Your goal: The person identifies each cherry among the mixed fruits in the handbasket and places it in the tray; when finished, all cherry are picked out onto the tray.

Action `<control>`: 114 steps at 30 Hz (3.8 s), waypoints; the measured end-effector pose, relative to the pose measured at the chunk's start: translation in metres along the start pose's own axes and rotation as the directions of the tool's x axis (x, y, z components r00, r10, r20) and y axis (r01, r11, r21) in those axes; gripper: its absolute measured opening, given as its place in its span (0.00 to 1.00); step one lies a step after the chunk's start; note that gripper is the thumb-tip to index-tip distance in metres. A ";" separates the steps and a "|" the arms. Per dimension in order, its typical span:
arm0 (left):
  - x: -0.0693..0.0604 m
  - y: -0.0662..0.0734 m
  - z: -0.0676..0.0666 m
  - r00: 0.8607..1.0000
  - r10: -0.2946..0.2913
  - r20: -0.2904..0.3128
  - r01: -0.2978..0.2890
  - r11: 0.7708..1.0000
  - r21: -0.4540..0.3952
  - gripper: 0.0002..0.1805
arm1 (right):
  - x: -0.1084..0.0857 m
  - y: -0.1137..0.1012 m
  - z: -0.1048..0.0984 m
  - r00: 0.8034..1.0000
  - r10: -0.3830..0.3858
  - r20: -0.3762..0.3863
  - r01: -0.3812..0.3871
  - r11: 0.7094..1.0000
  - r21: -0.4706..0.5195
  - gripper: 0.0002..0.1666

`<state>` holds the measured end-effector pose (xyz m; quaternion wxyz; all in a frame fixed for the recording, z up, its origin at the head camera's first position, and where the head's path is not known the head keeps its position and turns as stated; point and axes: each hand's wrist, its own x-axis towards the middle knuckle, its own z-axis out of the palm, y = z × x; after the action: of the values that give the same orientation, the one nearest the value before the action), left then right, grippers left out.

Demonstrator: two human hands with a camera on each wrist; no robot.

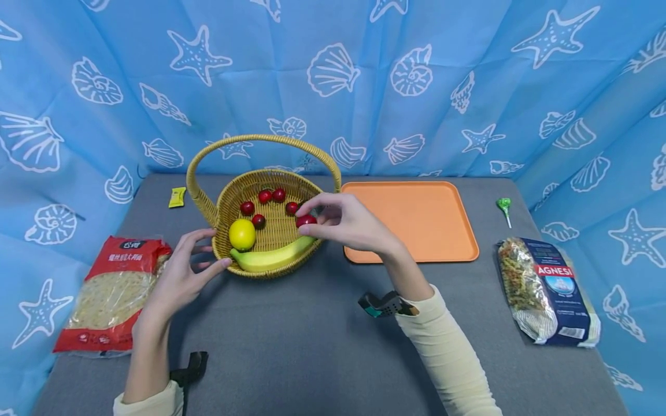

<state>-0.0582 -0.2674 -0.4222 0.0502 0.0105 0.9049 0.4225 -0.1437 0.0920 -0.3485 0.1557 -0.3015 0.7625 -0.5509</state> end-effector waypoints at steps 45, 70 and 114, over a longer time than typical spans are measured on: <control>0.000 -0.002 0.000 1.000 0.002 0.001 -0.002 1.000 -0.011 0.42 | 0.026 0.145 -0.073 0.966 0.176 -0.188 -0.236 0.897 -0.374 0.24; 0.002 -0.002 0.000 1.000 -0.005 0.024 0.006 0.999 -0.049 0.42 | -0.028 0.038 -0.030 0.893 -0.187 -0.410 0.175 0.982 -0.066 0.15; 0.001 -0.005 0.001 0.998 -0.027 0.050 0.029 0.998 -0.058 0.42 | 0.136 0.054 0.074 0.907 0.362 0.217 -0.299 0.914 -0.274 0.17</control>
<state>-0.0592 -0.2697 -0.4264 0.0785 0.0066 0.8907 0.4477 -0.2221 -0.0378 -0.4112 0.3104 -0.2536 0.8347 -0.3776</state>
